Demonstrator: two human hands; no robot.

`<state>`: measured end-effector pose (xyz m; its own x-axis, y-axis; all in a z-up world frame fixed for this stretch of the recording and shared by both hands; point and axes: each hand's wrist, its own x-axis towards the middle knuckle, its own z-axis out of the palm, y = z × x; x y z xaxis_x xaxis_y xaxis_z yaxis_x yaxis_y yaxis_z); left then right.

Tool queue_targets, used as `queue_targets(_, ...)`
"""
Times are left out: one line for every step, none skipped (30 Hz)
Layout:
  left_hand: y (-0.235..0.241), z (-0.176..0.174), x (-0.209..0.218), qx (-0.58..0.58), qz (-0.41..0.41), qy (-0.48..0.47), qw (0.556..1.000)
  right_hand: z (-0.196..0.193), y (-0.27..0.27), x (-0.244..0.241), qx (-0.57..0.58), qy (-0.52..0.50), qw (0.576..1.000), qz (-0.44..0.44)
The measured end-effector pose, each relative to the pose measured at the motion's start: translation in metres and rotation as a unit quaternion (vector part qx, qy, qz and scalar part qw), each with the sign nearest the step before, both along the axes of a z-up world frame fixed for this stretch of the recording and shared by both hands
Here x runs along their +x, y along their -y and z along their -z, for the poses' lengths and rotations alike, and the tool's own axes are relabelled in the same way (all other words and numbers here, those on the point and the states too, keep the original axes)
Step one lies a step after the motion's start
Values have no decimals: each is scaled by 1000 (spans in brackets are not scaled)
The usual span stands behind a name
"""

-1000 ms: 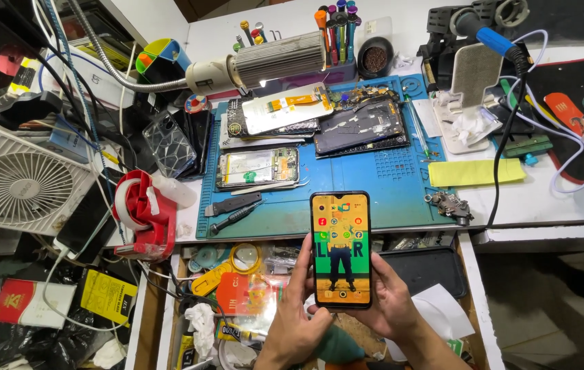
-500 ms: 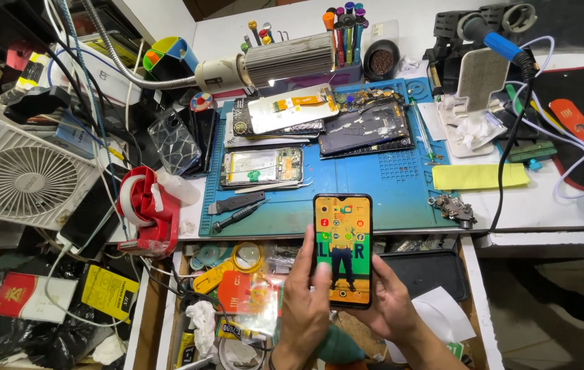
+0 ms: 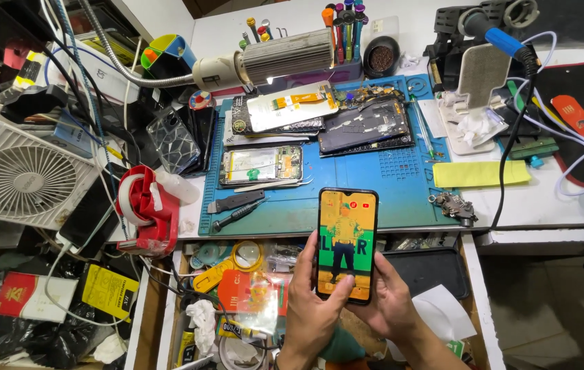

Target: The person holds a smartphone, turns it on to display the home screen, and then turns it off. They rotate the device to show the back and sides, tapping the screen and edges. The person places the phone on the workbench, opens a drawer, and then picks up the phone again to turn it on once more.

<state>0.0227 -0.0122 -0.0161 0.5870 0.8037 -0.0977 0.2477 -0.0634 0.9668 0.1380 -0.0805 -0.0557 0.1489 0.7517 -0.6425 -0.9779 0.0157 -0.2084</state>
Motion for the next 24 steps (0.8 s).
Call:
queue_targets(-1,0,-3,-2,2,-1,1000,2,2,0,-2,-1,1000,2)
queue_targets(-2,-1,-5,-40,26,5,999,3,3,1,9,9,1000,-6)
queue_targets(-6,-2,-7,-75,47,12,996,4,2,2,23,19,999,-15)
queue_targets(-10,-3,-8,-74,47,12,996,18,4,3,25,20,999,-15)
queue_targets(-12,-4,-9,-72,51,47,995,32,7,3,165,40,985,-38)
queue_targets(-14,-4,-11,-71,55,81,993,46,11,3,300,57,950,-66)
queue_targets(-18,-11,-11,-70,54,81,993,51,12,2,301,57,950,-67)
queue_targets(-22,-19,-11,-91,70,53,992,56,12,1,270,36,960,-67)
queue_targets(-25,-26,-11,-112,85,25,990,61,12,0,238,14,969,-68)
queue_targets(-30,-32,-8,-111,84,25,990,62,12,0,239,15,969,-69)
queue_targets(-35,-38,-5,-99,70,-10,993,63,12,-1,230,19,970,-81)
queue_targets(-40,-44,-2,-87,55,-45,994,64,13,-2,221,23,970,-94)
queue_targets(-45,-45,-1,-87,55,-45,994,55,12,-3,221,23,970,-94)
queue_targets(-51,-45,0,-30,-3,1,1000,46,12,-5,274,26,953,-125)
queue_targets(-58,-46,3,28,-60,48,997,36,10,-5,326,31,932,-154)
queue_targets(-60,-50,5,29,-58,49,997,37,11,-5,326,33,932,-152)
queue_targets(-61,-54,5,31,-70,50,996,38,11,-5,321,33,934,-153)
queue_targets(-63,-58,5,33,-82,50,995,38,12,-6,315,33,936,-154)
queue_targets(-65,-57,4,33,-84,50,995,38,11,-6,315,32,936,-156)
queue_targets(-66,-55,4,50,-68,35,996,38,11,-7,318,39,934,-157)
queue_targets(-67,-54,4,67,-49,21,996,38,11,-6,320,47,933,-155)
queue_targets(-66,-54,6,67,-49,21,996,41,11,-5,320,47,933,-155)
queue_targets(-65,-54,7,78,-51,22,995,43,12,-4,323,53,932,-154)
queue_targets(-64,-53,9,90,-53,23,994,46,13,-3,326,59,931,-153)
